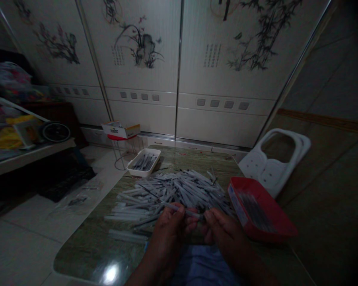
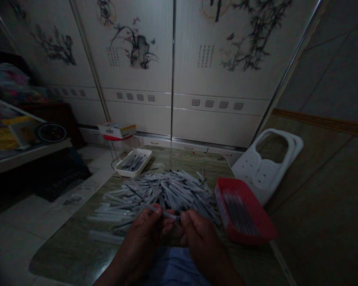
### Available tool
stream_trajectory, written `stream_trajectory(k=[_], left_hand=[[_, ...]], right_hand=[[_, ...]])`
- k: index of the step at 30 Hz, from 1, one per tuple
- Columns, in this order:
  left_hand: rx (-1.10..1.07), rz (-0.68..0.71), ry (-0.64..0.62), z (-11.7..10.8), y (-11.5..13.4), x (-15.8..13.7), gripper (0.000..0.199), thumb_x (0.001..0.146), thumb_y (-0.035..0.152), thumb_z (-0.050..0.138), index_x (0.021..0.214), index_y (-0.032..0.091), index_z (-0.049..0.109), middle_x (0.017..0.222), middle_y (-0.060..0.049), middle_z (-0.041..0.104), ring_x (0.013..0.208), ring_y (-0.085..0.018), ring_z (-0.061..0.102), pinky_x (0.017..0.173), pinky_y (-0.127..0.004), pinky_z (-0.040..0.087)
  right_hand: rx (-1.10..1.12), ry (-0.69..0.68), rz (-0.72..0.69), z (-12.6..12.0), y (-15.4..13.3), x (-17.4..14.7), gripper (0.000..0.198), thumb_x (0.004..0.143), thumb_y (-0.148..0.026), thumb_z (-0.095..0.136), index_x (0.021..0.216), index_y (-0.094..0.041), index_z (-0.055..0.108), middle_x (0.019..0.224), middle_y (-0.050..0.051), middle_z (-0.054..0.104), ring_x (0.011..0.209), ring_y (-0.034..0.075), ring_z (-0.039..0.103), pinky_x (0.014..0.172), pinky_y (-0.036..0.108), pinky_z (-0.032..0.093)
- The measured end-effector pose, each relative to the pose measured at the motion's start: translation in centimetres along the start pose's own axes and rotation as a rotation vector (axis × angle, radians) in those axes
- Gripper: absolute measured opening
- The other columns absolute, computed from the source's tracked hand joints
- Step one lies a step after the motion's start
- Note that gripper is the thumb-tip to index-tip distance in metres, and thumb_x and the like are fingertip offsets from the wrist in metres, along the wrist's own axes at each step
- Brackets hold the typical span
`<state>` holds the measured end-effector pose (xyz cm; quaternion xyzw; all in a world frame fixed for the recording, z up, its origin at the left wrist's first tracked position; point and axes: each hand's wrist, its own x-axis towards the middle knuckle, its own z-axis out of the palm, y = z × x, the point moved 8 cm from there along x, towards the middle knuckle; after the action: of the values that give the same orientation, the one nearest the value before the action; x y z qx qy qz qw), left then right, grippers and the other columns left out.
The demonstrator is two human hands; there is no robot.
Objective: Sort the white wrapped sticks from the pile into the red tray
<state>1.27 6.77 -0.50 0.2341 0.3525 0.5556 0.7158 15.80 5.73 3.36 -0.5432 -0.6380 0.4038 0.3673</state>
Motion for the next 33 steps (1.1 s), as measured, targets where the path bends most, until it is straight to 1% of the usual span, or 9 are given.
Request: stream_trajectory(k=[4, 6, 9, 13, 20, 23, 25, 29, 33], left_hand=[[-0.033, -0.001, 0.062, -0.7, -0.1, 0.2, 0.022, 0.087, 0.030, 0.073, 0.096, 0.019, 0.056, 0.096, -0.008, 0.074, 0.080, -0.014, 0.070, 0.079, -0.027, 0.056], [-0.032, -0.006, 0.070, -0.9, -0.3, 0.4, 0.022, 0.087, 0.030, 0.073, 0.095, 0.019, 0.057, 0.094, -0.008, 0.074, 0.080, -0.015, 0.070, 0.079, -0.027, 0.056], [-0.016, -0.014, 0.061, -0.8, -0.3, 0.5, 0.023, 0.087, 0.031, 0.073, 0.095, 0.018, 0.057, 0.095, -0.009, 0.074, 0.081, -0.015, 0.071, 0.079, -0.027, 0.056], [-0.006, 0.004, 0.014, -0.5, -0.1, 0.3, 0.023, 0.088, 0.032, 0.072, 0.097, 0.019, 0.056, 0.098, -0.008, 0.074, 0.082, -0.015, 0.070, 0.079, -0.028, 0.055], [0.096, 0.066, -0.031, -0.3, 0.5, 0.1, 0.025, 0.089, 0.034, 0.071, 0.102, 0.020, 0.054, 0.105, -0.009, 0.074, 0.085, -0.015, 0.069, 0.082, -0.030, 0.054], [0.097, 0.062, -0.017, -0.3, 0.5, 0.1, 0.028, 0.087, 0.036, 0.073, 0.101, 0.020, 0.054, 0.103, -0.009, 0.074, 0.085, -0.016, 0.070, 0.081, -0.030, 0.055], [0.076, 0.053, -0.010, -0.2, 0.4, 0.1, 0.028, 0.086, 0.036, 0.074, 0.099, 0.021, 0.055, 0.100, -0.007, 0.075, 0.083, -0.016, 0.070, 0.080, -0.029, 0.055], [0.069, 0.015, -0.033, 0.2, 0.1, 0.1, 0.032, 0.080, 0.038, 0.079, 0.096, 0.020, 0.058, 0.086, -0.004, 0.073, 0.074, -0.015, 0.070, 0.072, -0.027, 0.054], [0.200, 0.059, 0.060, -1.2, 1.5, 0.6, 0.041, 0.080, 0.050, 0.076, 0.103, 0.019, 0.062, 0.085, -0.005, 0.072, 0.076, -0.018, 0.071, 0.066, -0.027, 0.053]], right_hand=[[-0.021, 0.021, -0.075, -0.2, -0.8, 0.0, 0.027, 0.101, -0.043, 0.048, 0.101, -0.022, 0.065, 0.091, 0.004, 0.071, 0.080, 0.020, 0.066, 0.068, 0.030, 0.047], [-0.080, 0.031, -0.115, -0.2, -1.0, 0.0, 0.022, 0.099, -0.039, 0.052, 0.103, -0.023, 0.066, 0.095, 0.004, 0.072, 0.086, 0.021, 0.067, 0.073, 0.031, 0.048], [-0.160, 0.038, -0.153, -0.2, -1.0, -0.1, 0.022, 0.100, -0.037, 0.049, 0.096, -0.023, 0.065, 0.088, 0.003, 0.071, 0.081, 0.020, 0.066, 0.072, 0.031, 0.046], [-0.136, 0.018, -0.109, 0.0, -0.6, 0.0, 0.026, 0.101, -0.039, 0.045, 0.088, -0.022, 0.060, 0.076, 0.000, 0.065, 0.070, 0.017, 0.061, 0.063, 0.029, 0.042], [0.239, -0.047, 0.076, 0.5, 1.1, 0.1, 0.031, 0.099, -0.046, 0.050, 0.085, -0.020, 0.058, 0.073, -0.002, 0.063, 0.062, 0.013, 0.058, 0.061, 0.026, 0.043], [0.339, -0.030, 0.132, 0.8, 1.4, 0.1, 0.035, 0.095, -0.051, 0.054, 0.084, -0.019, 0.059, 0.070, -0.001, 0.064, 0.057, 0.012, 0.056, 0.055, 0.024, 0.041], [0.342, -0.010, 0.152, 0.9, 1.2, 0.1, 0.035, 0.094, -0.053, 0.056, 0.090, -0.018, 0.062, 0.070, -0.001, 0.065, 0.058, 0.013, 0.056, 0.054, 0.024, 0.041], [0.335, -0.006, 0.111, 1.5, 0.3, 0.0, 0.036, 0.093, -0.050, 0.059, 0.110, -0.019, 0.065, 0.086, 0.004, 0.072, 0.069, 0.015, 0.061, 0.060, 0.026, 0.046], [0.260, 0.066, 0.093, 0.6, 1.2, 0.3, 0.031, 0.094, -0.048, 0.058, 0.095, -0.018, 0.067, 0.078, 0.001, 0.069, 0.063, 0.013, 0.058, 0.058, 0.025, 0.045]])
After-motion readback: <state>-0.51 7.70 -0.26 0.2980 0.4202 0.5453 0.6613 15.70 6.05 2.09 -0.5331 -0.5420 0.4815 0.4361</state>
